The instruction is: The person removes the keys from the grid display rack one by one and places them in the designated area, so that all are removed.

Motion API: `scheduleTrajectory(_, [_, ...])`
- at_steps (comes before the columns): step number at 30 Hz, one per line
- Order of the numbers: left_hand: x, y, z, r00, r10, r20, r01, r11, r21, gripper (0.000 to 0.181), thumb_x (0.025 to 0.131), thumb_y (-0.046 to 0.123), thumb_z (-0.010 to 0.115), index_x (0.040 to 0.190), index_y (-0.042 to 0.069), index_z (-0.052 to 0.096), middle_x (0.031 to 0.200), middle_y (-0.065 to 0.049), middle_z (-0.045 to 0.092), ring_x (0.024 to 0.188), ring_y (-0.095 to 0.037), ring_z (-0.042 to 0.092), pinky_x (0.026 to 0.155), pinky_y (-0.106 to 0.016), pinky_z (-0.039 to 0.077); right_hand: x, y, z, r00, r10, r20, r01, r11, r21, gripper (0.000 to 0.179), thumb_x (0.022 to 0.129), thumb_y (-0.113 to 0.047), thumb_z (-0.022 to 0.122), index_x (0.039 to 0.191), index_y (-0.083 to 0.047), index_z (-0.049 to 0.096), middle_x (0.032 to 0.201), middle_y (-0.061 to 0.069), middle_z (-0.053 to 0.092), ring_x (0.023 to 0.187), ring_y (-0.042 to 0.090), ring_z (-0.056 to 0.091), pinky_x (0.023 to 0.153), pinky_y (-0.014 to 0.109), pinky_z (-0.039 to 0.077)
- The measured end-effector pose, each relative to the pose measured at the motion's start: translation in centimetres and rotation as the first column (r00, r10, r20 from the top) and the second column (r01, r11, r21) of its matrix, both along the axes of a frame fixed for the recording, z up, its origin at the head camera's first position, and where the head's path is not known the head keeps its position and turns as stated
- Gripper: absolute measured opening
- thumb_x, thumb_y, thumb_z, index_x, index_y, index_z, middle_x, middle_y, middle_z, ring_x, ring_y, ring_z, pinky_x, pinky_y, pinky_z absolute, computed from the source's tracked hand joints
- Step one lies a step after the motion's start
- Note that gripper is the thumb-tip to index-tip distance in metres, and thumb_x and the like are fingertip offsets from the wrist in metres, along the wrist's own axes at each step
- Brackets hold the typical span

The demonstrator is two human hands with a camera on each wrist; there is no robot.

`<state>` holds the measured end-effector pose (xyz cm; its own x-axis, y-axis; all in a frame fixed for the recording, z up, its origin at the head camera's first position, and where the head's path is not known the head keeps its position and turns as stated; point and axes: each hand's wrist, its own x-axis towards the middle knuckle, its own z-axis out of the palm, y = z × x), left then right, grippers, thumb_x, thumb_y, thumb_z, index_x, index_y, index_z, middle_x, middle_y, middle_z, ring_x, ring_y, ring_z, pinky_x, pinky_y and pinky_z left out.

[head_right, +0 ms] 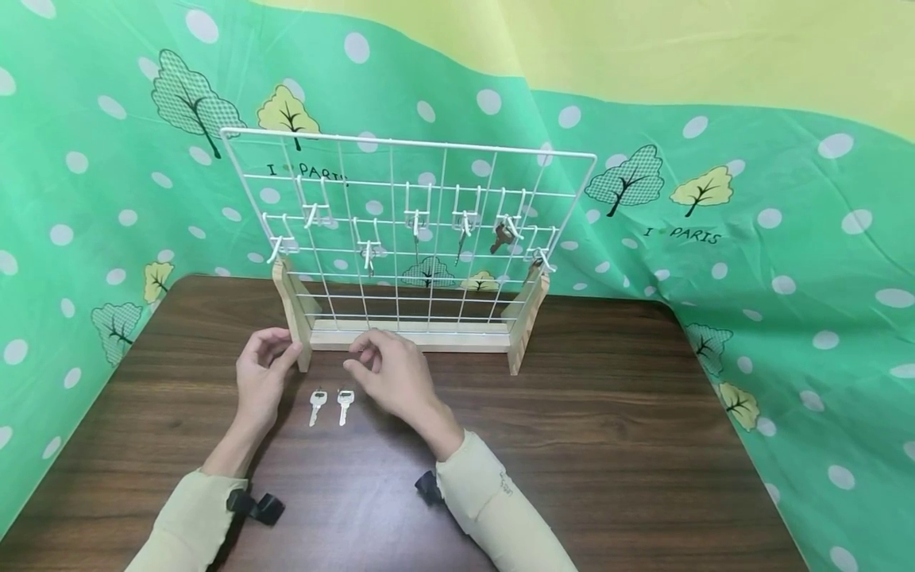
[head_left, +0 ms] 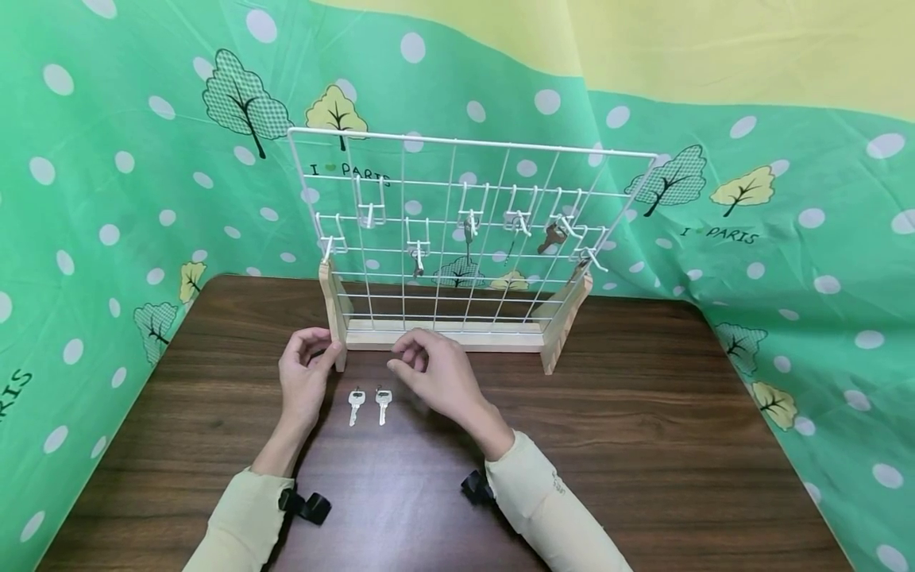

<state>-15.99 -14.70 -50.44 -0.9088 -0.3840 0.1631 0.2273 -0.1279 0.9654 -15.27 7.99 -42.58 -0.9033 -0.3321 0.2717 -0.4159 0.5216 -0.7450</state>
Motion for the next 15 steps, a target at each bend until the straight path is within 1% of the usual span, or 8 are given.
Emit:
scheduleTrajectory(4, [0.0, 0.0, 0.0, 1.000, -0.001, -0.005, 0.001, 1.000, 0.004, 0.030, 0.098, -0.013, 0.075, 0.122, -0.021, 0.058, 0.103, 0.007, 0.070, 0.101, -0.009, 0.069, 0.082, -0.016, 0.054, 0.1, 0.1, 0.9, 0.998, -0.003, -0.068, -0.003, 0.997, -0.082, 0.014, 0.096, -0.008, 0.086, 0.108, -0.006, 0.078, 0.088, 0.001, 0.071, 0.073, 0.009, 0.061, 0.069, 0.024, 0.054])
scheduleTrajectory(9, [0.0, 0.0, 0.0, 1.000, -0.003, -0.010, 0.004, 1.000, 0.008, 0.030, 0.098, -0.014, 0.074, 0.122, -0.021, 0.058, 0.103, 0.007, 0.071, 0.100, -0.009, 0.069, 0.081, -0.016, 0.055, 0.2, 0.1, 2.0, 0.991, -0.025, -0.132, 0.001, 0.984, -0.176, 0.013, 0.095, -0.002, 0.082, 0.107, -0.003, 0.078, 0.086, 0.004, 0.071, 0.074, 0.011, 0.062, 0.068, 0.023, 0.055])
scheduleTrajectory(12, [0.0, -0.1, 0.0, 1.000, -0.005, -0.006, 0.005, 1.000, 0.001, 0.029, 0.098, -0.014, 0.074, 0.122, -0.020, 0.059, 0.104, 0.007, 0.070, 0.101, -0.009, 0.068, 0.082, -0.016, 0.055, 0.3, 0.1, 2.5, 0.986, -0.046, -0.158, 0.010, 0.975, -0.223, 0.012, 0.095, 0.000, 0.080, 0.107, -0.002, 0.078, 0.086, 0.005, 0.070, 0.075, 0.014, 0.062, 0.065, 0.024, 0.054])
scheduleTrajectory(15, [0.0, 0.0, 0.1, 1.000, -0.004, -0.004, 0.004, 1.000, -0.002, 0.029, 0.098, -0.014, 0.074, 0.122, -0.020, 0.059, 0.104, 0.007, 0.070, 0.101, -0.009, 0.069, 0.082, -0.016, 0.055, 0.2, 0.2, 3.0, 0.982, -0.074, -0.171, 0.029, 0.967, -0.252, 0.010, 0.096, -0.002, 0.080, 0.106, -0.004, 0.078, 0.086, 0.005, 0.070, 0.075, 0.016, 0.063, 0.062, 0.024, 0.051])
